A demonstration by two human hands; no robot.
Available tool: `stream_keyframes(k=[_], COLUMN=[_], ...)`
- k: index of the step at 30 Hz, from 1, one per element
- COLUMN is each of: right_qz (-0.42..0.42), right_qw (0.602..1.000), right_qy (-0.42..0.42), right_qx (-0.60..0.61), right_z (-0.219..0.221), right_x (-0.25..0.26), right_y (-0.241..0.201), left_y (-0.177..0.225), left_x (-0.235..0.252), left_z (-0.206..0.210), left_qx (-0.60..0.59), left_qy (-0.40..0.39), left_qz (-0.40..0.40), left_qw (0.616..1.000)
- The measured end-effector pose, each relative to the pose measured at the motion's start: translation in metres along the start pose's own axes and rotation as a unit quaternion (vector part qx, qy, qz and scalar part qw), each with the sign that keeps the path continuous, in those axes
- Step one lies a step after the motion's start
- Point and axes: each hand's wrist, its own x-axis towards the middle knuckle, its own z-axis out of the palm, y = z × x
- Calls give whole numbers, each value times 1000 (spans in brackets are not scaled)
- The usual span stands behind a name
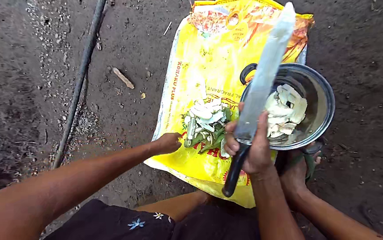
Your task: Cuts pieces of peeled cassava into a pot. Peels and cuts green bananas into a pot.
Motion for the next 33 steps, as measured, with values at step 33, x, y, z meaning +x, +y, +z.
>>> stream_keyframes(k=[33], right_qz=[5], right_qw=[993], right_qy=[87], right_qx=[-79], right_z=[5], right_x=[0], right_y=[-7], left_y=[3], left_x=[-52], left_z=[-47], left_qx=[-380], left_qy=[-39], left_qz=[-43], left_qw=[923])
